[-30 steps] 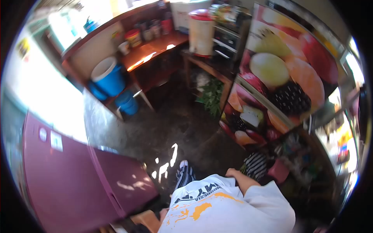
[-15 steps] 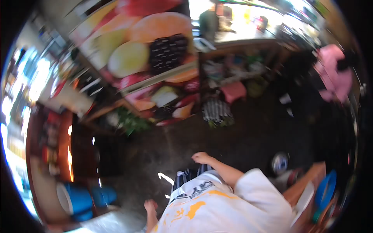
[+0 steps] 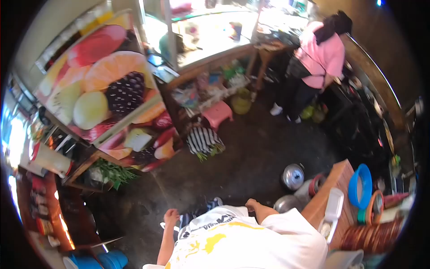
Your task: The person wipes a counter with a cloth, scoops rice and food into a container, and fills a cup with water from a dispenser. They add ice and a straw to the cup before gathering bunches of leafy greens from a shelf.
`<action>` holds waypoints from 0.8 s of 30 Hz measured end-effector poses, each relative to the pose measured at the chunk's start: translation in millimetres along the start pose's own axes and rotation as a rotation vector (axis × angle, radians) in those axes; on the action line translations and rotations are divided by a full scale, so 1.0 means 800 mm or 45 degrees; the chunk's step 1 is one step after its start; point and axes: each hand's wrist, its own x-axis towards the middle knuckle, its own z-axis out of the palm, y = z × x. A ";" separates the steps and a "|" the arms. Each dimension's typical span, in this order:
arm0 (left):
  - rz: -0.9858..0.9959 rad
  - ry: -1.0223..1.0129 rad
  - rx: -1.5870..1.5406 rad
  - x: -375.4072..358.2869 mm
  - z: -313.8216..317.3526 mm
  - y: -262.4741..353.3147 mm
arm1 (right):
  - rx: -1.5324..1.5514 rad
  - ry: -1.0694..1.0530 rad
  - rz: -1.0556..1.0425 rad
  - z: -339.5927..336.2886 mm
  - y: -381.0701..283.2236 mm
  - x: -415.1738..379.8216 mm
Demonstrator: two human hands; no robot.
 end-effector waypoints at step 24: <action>-0.310 0.519 -0.341 -0.214 -0.299 -0.214 | -1.122 0.365 -1.152 0.182 -0.445 -0.030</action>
